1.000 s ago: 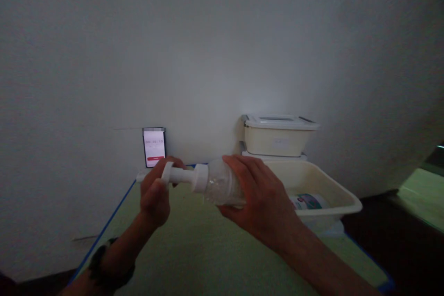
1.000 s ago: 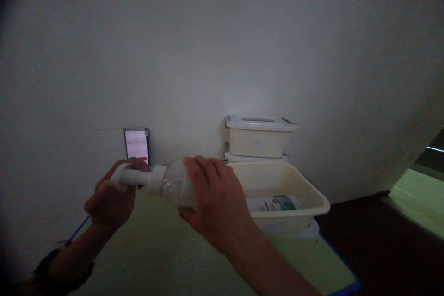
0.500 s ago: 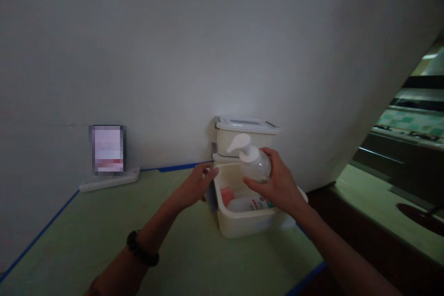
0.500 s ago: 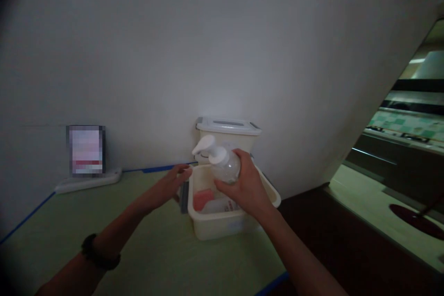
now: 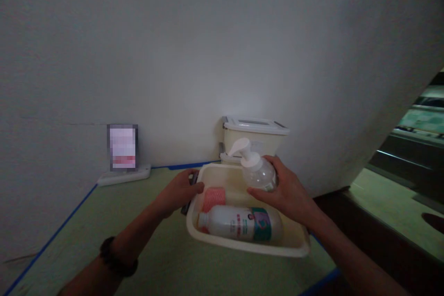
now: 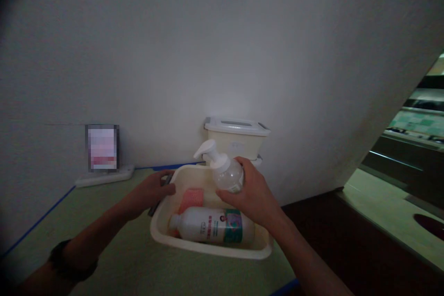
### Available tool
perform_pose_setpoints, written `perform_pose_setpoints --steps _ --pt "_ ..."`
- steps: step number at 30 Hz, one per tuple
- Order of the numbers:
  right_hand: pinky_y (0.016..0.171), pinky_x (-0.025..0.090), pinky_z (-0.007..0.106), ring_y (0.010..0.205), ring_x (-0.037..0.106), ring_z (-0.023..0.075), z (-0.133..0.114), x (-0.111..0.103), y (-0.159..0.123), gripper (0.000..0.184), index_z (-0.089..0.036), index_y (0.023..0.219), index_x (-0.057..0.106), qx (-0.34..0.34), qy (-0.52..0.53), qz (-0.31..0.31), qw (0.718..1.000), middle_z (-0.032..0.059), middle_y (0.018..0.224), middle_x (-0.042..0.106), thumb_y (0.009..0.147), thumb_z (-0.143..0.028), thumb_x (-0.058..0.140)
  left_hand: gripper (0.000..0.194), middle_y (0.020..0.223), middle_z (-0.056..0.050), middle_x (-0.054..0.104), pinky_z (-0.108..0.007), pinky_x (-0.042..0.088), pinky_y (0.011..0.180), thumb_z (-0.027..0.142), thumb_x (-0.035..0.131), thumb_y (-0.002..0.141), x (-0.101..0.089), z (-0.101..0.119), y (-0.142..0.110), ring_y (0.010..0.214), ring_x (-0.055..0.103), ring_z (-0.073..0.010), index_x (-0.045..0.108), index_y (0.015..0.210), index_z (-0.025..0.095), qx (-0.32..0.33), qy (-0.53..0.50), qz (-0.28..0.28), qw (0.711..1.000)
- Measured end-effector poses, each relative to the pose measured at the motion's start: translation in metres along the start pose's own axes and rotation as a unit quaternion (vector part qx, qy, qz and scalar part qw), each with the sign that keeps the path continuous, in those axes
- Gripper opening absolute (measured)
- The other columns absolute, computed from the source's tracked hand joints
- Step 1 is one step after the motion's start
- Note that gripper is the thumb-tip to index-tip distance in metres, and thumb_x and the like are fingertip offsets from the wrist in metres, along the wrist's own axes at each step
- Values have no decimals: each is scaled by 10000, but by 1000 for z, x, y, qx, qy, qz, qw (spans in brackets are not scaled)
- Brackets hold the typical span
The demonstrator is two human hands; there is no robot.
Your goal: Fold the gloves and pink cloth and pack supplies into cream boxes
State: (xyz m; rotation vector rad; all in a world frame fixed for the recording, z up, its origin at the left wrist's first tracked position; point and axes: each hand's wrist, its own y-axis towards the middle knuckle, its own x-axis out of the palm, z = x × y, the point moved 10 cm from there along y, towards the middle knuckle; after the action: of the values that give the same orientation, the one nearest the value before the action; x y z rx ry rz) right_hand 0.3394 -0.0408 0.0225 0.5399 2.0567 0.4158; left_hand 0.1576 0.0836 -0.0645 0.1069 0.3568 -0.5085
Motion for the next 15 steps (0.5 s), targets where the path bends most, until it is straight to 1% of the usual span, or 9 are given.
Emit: perform_pose_setpoints --steps 2,4,6,8,10,12,14,15 --pt "742 455 363 867 570 234 -11 4 -3 583 -174 1077 448 -9 15 -16 1000 83 987 586 586 -377 689 395 622 6 610 -216 406 419 223 540 629 -21 -8 -17 523 569 -160 490 1015 158 -31 23 -2 999" --pt "756 455 364 889 569 236 -22 12 -5 596 -183 1088 451 -13 42 -32 999 79 1009 589 583 -387 694 427 589 23 579 -212 389 400 273 531 653 -41 -17 -37 503 561 -162 436 1055 168 -59 36 -9 998" --pt "777 451 370 908 566 236 -31 23 -6 604 -195 1099 450 -7 80 -53 995 74 1028 587 585 -390 700 494 618 28 576 -220 399 403 304 530 663 -61 -28 -55 506 570 -169 365 1114 189 -83 28 -2 996" --pt "798 446 378 922 560 232 -37 38 -7 612 -203 1109 442 7 129 -78 989 72 1049 579 590 -389 707 503 632 28 571 -212 377 374 332 521 679 -79 -37 -72 489 565 -170 340 1131 207 -102 27 10 994" --pt "804 447 383 919 560 225 -42 56 -6 608 -206 1115 427 23 188 -110 976 69 1052 576 608 -395 703 474 653 21 576 -202 341 340 349 513 691 -92 -45 -86 476 556 -170 360 1121 221 -118 38 25 992" --pt "797 452 383 906 566 217 -49 74 -7 586 -203 1114 415 34 251 -146 956 65 1040 580 634 -399 688 425 714 5 600 -208 354 348 361 510 703 -101 -50 -94 508 563 -174 412 1095 227 -122 46 42 991" --pt "793 458 378 901 570 211 -58 90 -8 574 -198 1111 408 35 305 -183 934 61 1028 582 646 -392 684 346 757 -5 617 -234 417 423 379 499 720 -107 -52 -95 594 581 -187 497 1024 214 -101 32 66 992" --pt "795 458 376 908 569 210 -61 97 -10 586 -197 1116 402 35 321 -199 925 62 1034 579 641 -384 691 308 762 -9 626 -252 449 487 384 493 725 -110 -53 -94 653 590 -199 541 968 202 -83 12 88 993"
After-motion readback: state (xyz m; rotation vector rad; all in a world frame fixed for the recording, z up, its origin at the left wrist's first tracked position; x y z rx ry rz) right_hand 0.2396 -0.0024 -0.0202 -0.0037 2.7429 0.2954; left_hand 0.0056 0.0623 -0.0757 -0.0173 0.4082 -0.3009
